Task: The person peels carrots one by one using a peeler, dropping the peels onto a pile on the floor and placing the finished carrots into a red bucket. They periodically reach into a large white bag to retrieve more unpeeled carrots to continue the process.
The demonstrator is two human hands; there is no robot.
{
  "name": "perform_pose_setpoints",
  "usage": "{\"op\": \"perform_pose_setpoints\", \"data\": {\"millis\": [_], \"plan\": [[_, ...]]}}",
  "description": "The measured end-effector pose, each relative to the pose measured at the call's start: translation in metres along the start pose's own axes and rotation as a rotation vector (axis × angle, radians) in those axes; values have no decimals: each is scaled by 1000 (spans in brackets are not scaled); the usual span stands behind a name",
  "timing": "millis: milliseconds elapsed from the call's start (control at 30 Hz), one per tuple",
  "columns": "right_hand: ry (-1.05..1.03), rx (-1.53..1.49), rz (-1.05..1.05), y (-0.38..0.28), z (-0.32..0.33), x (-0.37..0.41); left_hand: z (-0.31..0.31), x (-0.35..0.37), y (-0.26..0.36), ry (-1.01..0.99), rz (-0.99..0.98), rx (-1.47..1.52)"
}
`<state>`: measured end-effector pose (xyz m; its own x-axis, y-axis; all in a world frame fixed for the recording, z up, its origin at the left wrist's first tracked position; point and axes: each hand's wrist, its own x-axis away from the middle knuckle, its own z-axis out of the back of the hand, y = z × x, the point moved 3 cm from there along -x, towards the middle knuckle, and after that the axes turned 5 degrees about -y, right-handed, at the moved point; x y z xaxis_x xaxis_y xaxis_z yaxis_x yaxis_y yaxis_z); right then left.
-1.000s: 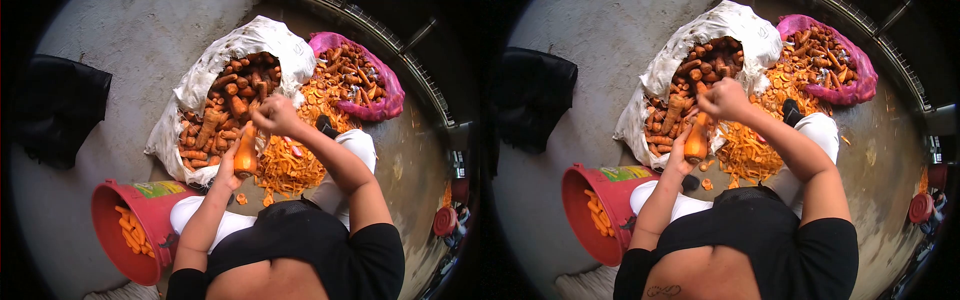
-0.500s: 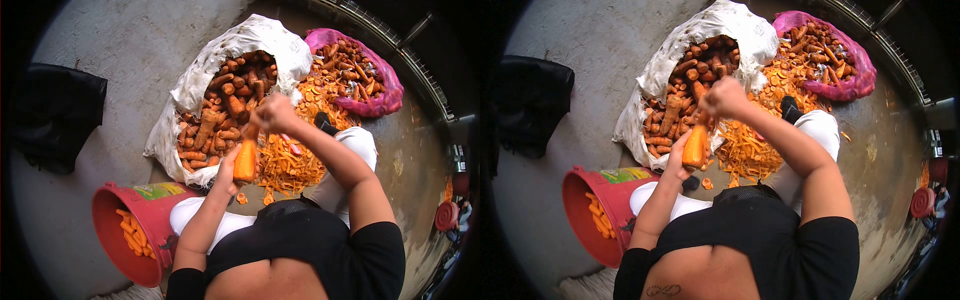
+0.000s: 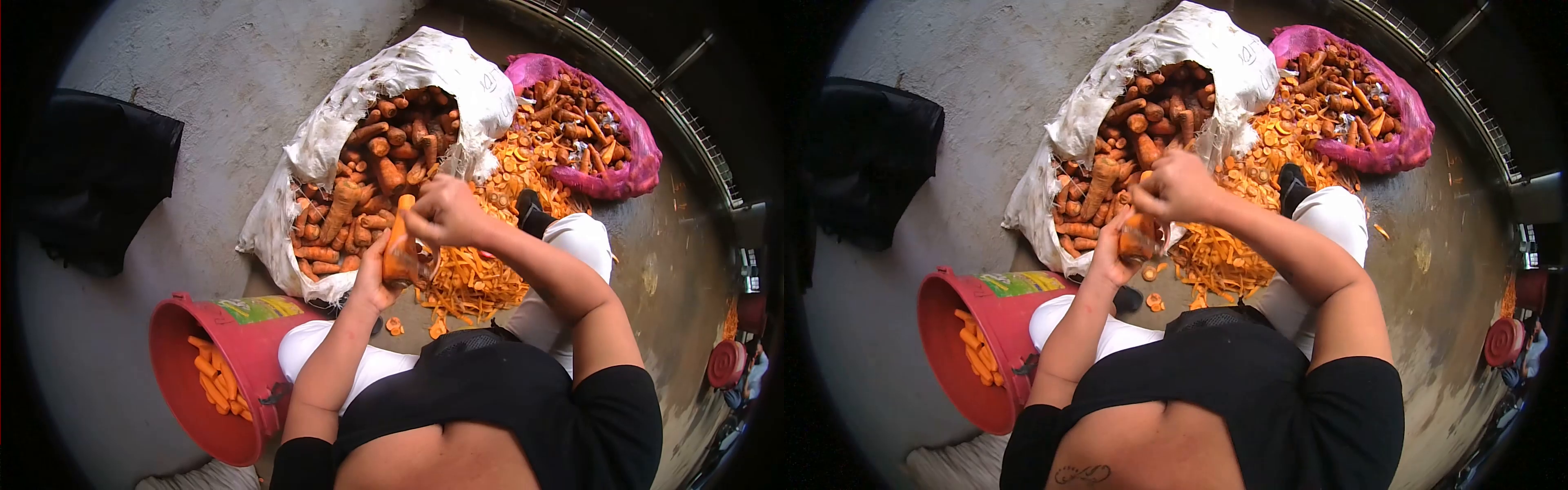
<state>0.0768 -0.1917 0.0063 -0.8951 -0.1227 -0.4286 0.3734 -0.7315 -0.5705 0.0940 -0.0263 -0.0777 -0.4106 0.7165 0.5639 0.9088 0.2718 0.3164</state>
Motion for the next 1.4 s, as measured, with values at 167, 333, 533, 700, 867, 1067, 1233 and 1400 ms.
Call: {"op": "perform_pose_setpoints", "data": {"millis": [167,333,533,700,867,1067,1233,1400], "plan": [[-65,48,98,-13,-11,6,14,-6,-6,-14,105,23],[-14,94,107,3,-14,6,8,1,-7,-105,98,-36],[28,830,-404,104,39,-5,-11,24,-9,-196,175,-227],[72,536,-437,76,39,-10,-11,21,-5,-228,153,-129],[82,142,32,10,10,-3,-12,7,3,-71,16,-29],[-2,51,207,-21,-7,8,10,-3,-6,-25,106,-27],[13,51,220,-16,-6,8,0,4,-5,-52,103,-77],[184,273,72,29,-2,4,-6,6,0,-216,65,-66]]}}
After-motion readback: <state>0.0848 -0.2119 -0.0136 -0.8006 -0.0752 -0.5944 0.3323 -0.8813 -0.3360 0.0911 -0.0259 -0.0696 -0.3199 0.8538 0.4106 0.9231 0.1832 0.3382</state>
